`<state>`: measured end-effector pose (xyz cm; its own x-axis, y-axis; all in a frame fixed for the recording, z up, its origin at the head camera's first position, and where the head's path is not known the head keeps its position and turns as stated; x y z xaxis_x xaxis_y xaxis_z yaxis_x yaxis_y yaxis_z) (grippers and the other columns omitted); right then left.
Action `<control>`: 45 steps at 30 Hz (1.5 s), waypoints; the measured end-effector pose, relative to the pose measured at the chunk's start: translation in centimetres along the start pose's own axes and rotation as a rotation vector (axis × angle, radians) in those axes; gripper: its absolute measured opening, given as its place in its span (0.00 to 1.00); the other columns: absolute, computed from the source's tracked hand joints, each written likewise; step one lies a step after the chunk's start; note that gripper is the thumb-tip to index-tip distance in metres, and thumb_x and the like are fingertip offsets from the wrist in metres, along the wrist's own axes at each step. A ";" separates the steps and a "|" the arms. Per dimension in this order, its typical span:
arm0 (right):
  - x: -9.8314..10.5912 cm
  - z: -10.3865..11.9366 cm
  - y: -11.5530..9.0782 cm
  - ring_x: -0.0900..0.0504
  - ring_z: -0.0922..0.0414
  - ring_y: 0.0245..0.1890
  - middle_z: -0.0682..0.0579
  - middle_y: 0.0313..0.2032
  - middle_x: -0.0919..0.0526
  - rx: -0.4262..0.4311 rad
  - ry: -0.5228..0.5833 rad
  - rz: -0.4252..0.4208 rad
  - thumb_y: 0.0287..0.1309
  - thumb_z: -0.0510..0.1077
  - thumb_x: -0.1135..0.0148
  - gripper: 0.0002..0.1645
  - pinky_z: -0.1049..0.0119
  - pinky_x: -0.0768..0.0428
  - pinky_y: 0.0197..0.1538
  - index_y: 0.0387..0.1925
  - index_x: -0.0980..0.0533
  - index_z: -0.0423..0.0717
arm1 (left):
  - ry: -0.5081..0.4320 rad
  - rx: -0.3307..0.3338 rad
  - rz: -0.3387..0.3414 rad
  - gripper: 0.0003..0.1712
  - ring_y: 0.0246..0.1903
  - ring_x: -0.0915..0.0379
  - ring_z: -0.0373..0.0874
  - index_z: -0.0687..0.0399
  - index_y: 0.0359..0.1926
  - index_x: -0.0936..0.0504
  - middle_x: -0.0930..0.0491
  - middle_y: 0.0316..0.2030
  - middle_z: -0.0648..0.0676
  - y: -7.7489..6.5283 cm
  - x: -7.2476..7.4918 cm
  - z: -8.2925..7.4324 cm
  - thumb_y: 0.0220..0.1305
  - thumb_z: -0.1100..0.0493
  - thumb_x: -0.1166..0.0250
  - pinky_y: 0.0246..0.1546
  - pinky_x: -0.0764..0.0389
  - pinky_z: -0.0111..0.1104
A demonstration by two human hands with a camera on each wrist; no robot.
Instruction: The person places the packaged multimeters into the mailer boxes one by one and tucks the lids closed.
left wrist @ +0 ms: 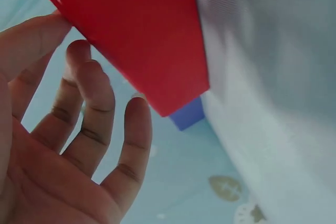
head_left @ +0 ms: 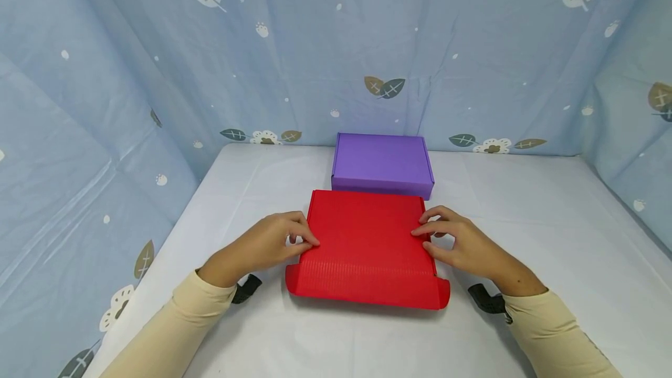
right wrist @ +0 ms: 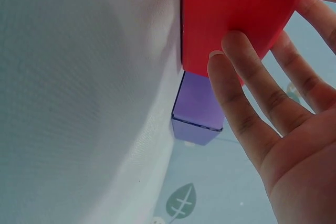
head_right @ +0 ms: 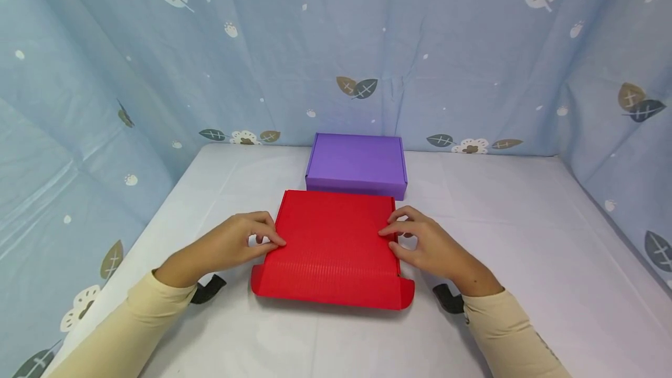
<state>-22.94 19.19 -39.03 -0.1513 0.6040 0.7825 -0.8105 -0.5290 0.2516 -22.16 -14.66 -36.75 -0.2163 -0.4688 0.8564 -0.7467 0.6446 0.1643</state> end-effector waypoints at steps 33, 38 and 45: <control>-0.2 -0.1 0.0 0.21 0.58 0.46 0.50 0.54 0.24 -0.016 0.015 0.013 0.54 0.35 0.30 0.19 0.60 0.16 0.43 0.47 0.15 0.53 | 0.331 0.000 0.074 0.32 0.49 0.20 0.38 0.41 0.52 0.15 0.21 0.55 0.43 -3.4 -0.8 -2.9 0.45 0.37 0.21 0.53 0.21 0.45; -0.2 -0.2 0.0 0.21 0.58 0.45 0.50 0.54 0.25 -0.020 0.011 0.014 0.54 0.35 0.30 0.18 0.60 0.17 0.43 0.47 0.15 0.53 | 0.331 0.058 0.098 0.39 0.48 0.22 0.37 0.43 0.54 0.17 0.24 0.56 0.44 -3.7 -1.3 -3.0 0.40 0.34 0.20 0.54 0.21 0.45; -0.2 -0.2 -0.2 0.20 0.59 0.44 0.50 0.54 0.25 -0.023 0.004 0.011 0.54 0.35 0.30 0.18 0.60 0.17 0.42 0.47 0.15 0.53 | 0.349 0.053 0.105 0.42 0.48 0.25 0.36 0.43 0.54 0.19 0.26 0.56 0.44 -3.6 -1.8 -2.9 0.37 0.35 0.19 0.53 0.21 0.43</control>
Point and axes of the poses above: each hand's wrist, its own y-axis towards the middle knuckle, its own x-axis out of the back of the hand, z = x × y, the point moved 5 cm from there along y, towards the middle knuckle
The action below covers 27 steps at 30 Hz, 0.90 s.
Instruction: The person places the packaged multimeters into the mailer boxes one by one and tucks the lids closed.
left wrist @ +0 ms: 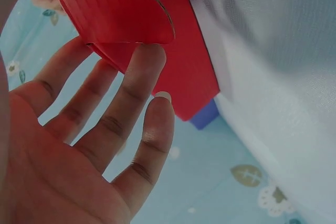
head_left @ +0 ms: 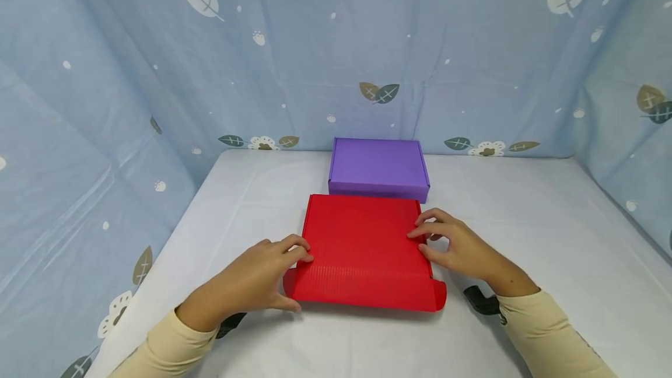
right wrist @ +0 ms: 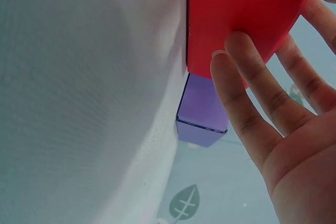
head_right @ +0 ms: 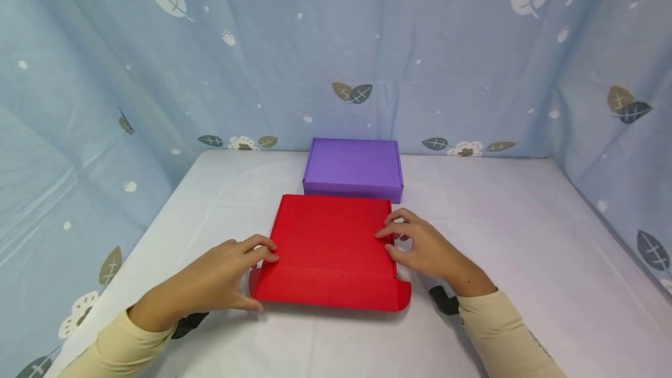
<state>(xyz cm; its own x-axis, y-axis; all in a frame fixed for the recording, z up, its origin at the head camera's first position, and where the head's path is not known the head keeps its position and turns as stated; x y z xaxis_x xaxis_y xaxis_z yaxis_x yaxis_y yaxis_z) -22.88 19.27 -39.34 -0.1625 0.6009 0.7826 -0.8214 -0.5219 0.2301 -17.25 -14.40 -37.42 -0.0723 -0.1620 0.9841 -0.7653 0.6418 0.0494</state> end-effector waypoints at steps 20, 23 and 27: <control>-0.2 -0.2 0.0 0.21 0.58 0.45 0.50 0.54 0.25 -0.007 0.008 -0.006 0.53 0.35 0.30 0.19 0.60 0.17 0.41 0.46 0.15 0.54 | -0.044 -0.050 -0.055 0.33 0.43 0.20 0.37 0.48 0.54 0.15 0.22 0.57 0.48 -0.4 0.7 -0.1 0.46 0.43 0.20 0.42 0.18 0.32; -0.2 -0.2 0.0 0.21 0.58 0.45 0.50 0.54 0.25 -0.009 0.008 -0.006 0.53 0.35 0.30 0.19 0.60 0.17 0.40 0.46 0.15 0.54 | -0.090 -0.063 -0.055 0.32 0.39 0.20 0.34 0.50 0.54 0.15 0.23 0.56 0.48 -0.5 0.6 -0.1 0.47 0.46 0.20 0.40 0.18 0.29; -0.2 -0.1 0.0 0.21 0.58 0.45 0.50 0.54 0.25 -0.007 0.010 -0.007 0.53 0.35 0.30 0.19 0.59 0.17 0.40 0.46 0.15 0.54 | -0.153 -0.062 -0.052 0.32 0.36 0.19 0.31 0.51 0.54 0.15 0.26 0.51 0.46 -0.6 0.5 0.0 0.47 0.49 0.20 0.36 0.20 0.24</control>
Point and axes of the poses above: each hand's wrist, its own y-axis towards the middle knuckle, its own x-axis out of the back of the hand, z = x × y, the point moved 5 cm from there along y, towards the middle knuckle
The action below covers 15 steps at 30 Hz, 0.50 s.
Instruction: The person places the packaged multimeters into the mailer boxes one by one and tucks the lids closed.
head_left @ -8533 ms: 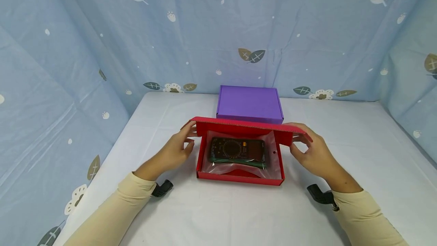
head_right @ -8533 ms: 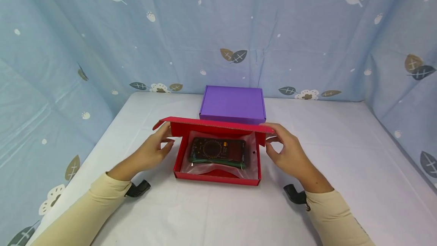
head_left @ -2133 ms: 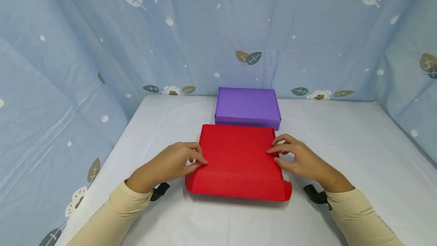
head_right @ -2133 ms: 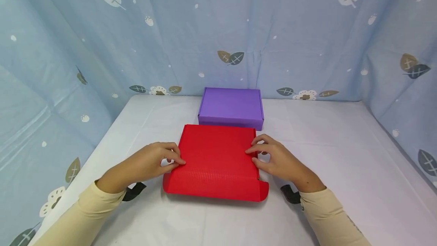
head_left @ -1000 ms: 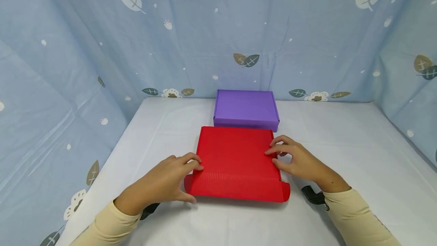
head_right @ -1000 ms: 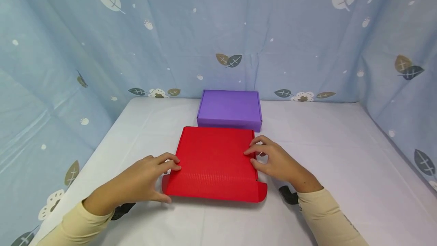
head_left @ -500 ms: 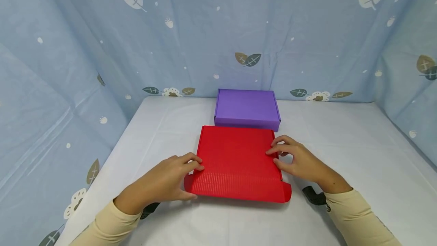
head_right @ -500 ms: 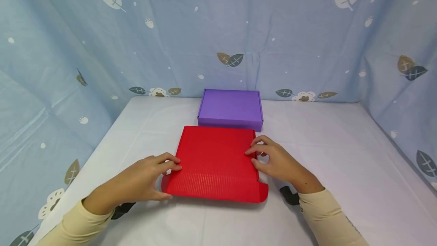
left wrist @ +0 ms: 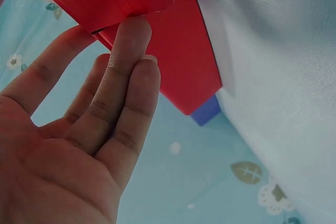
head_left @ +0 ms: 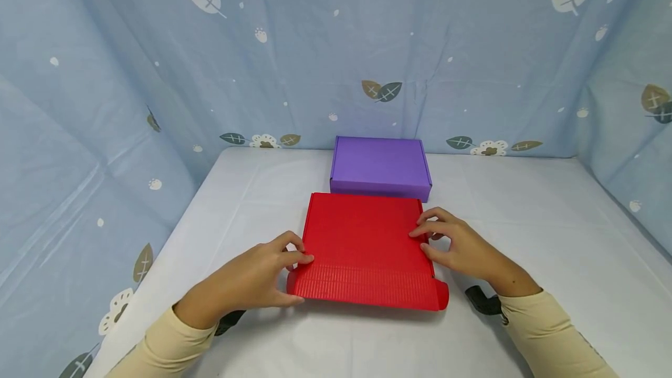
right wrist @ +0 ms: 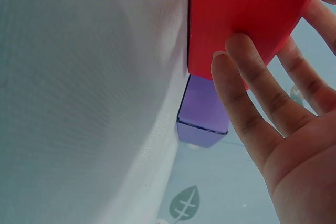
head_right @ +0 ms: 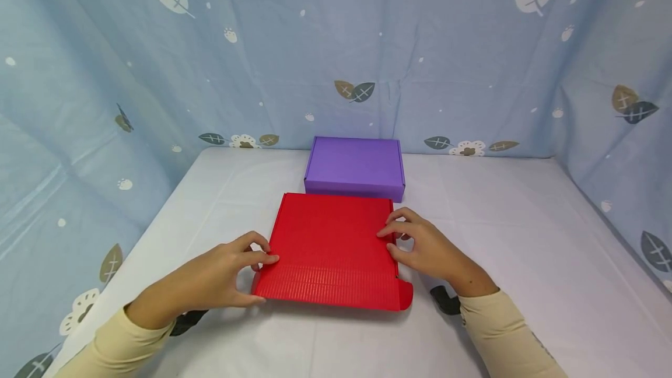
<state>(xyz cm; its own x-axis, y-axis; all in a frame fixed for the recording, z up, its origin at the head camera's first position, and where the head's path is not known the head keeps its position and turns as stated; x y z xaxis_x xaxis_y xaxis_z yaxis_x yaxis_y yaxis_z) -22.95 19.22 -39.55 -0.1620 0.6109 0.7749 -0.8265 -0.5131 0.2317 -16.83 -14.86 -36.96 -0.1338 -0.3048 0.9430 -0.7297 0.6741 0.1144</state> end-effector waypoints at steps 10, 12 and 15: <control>0.0 0.1 0.0 0.21 0.57 0.45 0.50 0.54 0.25 -0.001 0.004 -0.004 0.52 0.35 0.29 0.19 0.59 0.16 0.40 0.46 0.15 0.54 | -0.021 -0.005 0.026 0.32 0.32 0.26 0.33 0.51 0.56 0.15 0.21 0.37 0.43 0.1 0.2 0.0 0.48 0.50 0.21 0.33 0.23 0.22; 0.0 0.0 0.0 0.21 0.57 0.45 0.50 0.54 0.25 -0.004 0.004 -0.002 0.52 0.35 0.29 0.19 0.59 0.17 0.39 0.46 0.15 0.54 | -0.031 -0.007 0.030 0.32 0.32 0.24 0.33 0.52 0.57 0.16 0.19 0.36 0.42 0.0 0.2 0.0 0.49 0.51 0.21 0.34 0.23 0.23; 0.0 0.0 0.0 0.21 0.57 0.45 0.50 0.54 0.25 -0.007 0.003 -0.001 0.53 0.35 0.29 0.19 0.59 0.17 0.39 0.46 0.15 0.54 | -0.045 -0.009 0.040 0.32 0.34 0.21 0.32 0.53 0.58 0.16 0.15 0.37 0.42 0.0 0.2 0.0 0.50 0.51 0.21 0.37 0.20 0.25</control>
Point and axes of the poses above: each hand's wrist, its own y-axis towards the middle knuckle, its own x-axis out of the back of the hand, z = x × y, the point moved 5 cm from there along y, towards the middle knuckle
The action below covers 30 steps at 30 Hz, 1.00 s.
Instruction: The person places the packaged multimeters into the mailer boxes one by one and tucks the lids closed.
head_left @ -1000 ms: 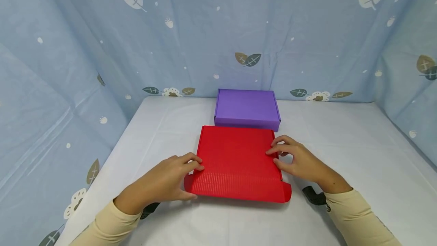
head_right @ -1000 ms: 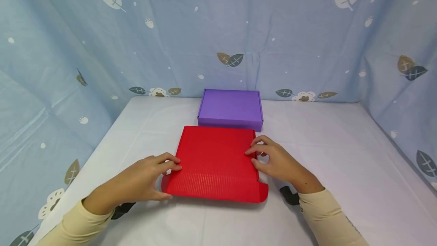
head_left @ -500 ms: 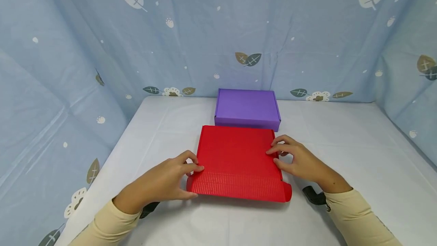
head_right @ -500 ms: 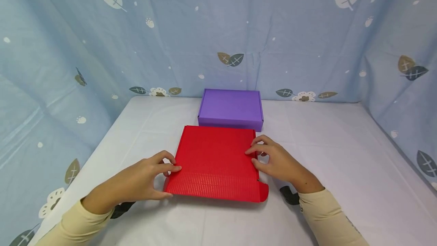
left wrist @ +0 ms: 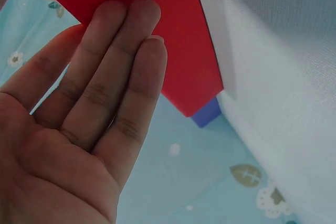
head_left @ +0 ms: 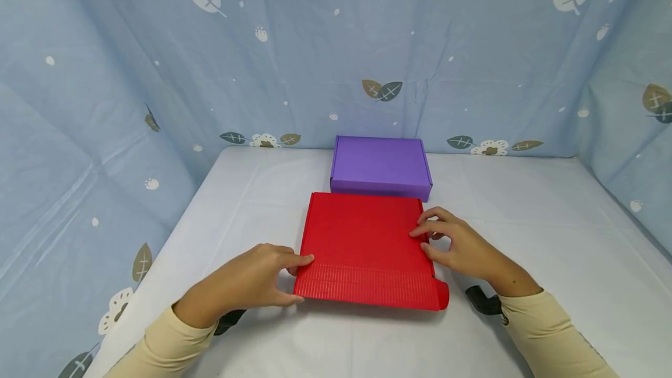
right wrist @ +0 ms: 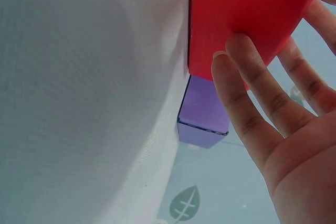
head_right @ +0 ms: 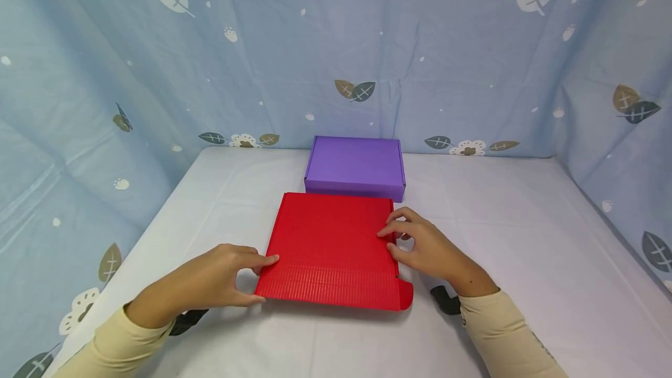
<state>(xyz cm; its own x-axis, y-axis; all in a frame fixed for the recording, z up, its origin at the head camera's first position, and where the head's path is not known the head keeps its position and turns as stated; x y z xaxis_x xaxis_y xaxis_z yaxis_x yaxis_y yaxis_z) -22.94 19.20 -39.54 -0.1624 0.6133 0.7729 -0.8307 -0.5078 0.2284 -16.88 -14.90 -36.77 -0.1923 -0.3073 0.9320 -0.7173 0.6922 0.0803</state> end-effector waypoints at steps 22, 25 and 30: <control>0.1 0.1 0.1 0.21 0.61 0.42 0.51 0.53 0.25 0.009 -0.002 -0.007 0.53 0.34 0.31 0.18 0.61 0.17 0.40 0.45 0.15 0.54 | 0.038 0.019 0.051 0.37 0.38 0.16 0.34 0.53 0.61 0.18 0.11 0.44 0.46 0.1 -0.2 0.3 0.48 0.50 0.20 0.42 0.17 0.30; 0.0 0.1 0.1 0.21 0.61 0.42 0.51 0.53 0.25 0.009 -0.003 -0.006 0.53 0.34 0.31 0.18 0.61 0.17 0.40 0.45 0.15 0.54 | 0.087 -0.015 0.026 0.36 0.36 0.16 0.32 0.53 0.59 0.17 0.11 0.43 0.45 0.1 -0.1 0.1 0.48 0.50 0.20 0.45 0.17 0.34; 0.0 0.0 0.1 0.21 0.61 0.42 0.51 0.53 0.25 0.006 0.002 -0.003 0.53 0.34 0.31 0.18 0.60 0.17 0.41 0.45 0.15 0.54 | 0.205 -0.053 -0.007 0.36 0.30 0.19 0.29 0.52 0.58 0.16 0.11 0.37 0.42 0.1 0.1 -0.4 0.46 0.47 0.20 0.43 0.20 0.36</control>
<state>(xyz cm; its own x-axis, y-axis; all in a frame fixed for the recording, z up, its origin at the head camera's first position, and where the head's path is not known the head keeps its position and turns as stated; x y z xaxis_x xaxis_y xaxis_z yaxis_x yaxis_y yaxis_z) -23.00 19.12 -39.52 -0.1610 0.6164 0.7708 -0.8279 -0.5095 0.2345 -16.72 -14.63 -36.54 -0.0434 -0.1767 0.9833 -0.6810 0.7254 0.1003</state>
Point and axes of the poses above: each hand's wrist, its own y-axis towards the middle knuckle, its own x-axis out of the back of the hand, z = x × y, the point moved 5 cm from there along y, towards the middle knuckle
